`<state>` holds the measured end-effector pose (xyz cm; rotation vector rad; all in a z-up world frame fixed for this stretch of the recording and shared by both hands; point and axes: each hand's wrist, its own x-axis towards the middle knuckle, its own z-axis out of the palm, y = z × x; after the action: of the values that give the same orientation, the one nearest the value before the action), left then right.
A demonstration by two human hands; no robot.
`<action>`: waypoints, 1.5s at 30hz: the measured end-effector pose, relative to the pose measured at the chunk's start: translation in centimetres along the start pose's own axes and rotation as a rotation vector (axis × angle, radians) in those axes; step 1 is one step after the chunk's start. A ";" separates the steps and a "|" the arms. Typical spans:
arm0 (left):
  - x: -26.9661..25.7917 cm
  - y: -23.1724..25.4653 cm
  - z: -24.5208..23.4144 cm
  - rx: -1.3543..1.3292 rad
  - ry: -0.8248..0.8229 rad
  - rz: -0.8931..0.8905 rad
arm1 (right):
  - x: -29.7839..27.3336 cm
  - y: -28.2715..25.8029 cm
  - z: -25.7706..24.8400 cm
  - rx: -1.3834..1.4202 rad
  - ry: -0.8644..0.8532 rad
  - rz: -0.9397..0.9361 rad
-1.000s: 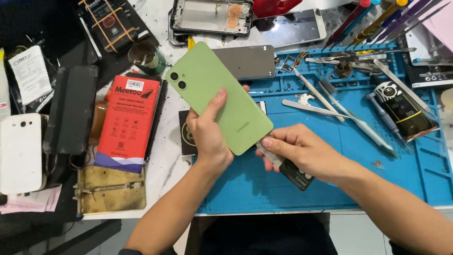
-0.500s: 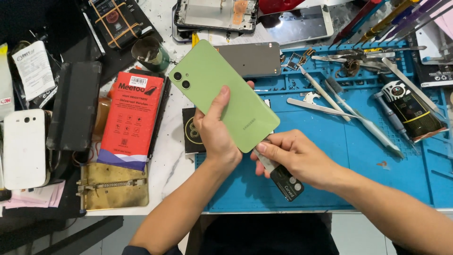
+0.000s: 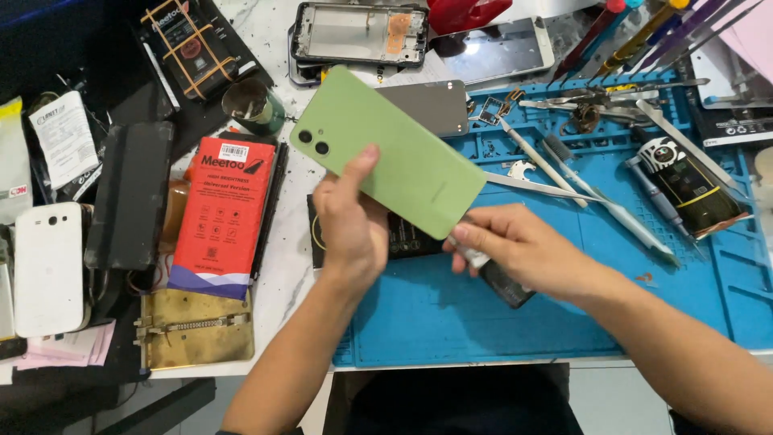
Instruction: The person removes the back cover of a green smartphone using a prying tool, then detaches the internal battery. They peel off protective film from a new back cover and prepare it for installation.
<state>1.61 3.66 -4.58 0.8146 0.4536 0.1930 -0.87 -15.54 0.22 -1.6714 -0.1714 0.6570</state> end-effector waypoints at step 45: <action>-3.8 4.0 -1.1 1.595 -0.936 1.242 | -0.1 5.0 -0.6 -1.295 0.189 -0.766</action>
<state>-2.23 5.80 -1.09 2.5153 -1.0628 0.5593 -1.85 -17.19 -4.41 -2.5888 -1.2243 -0.3317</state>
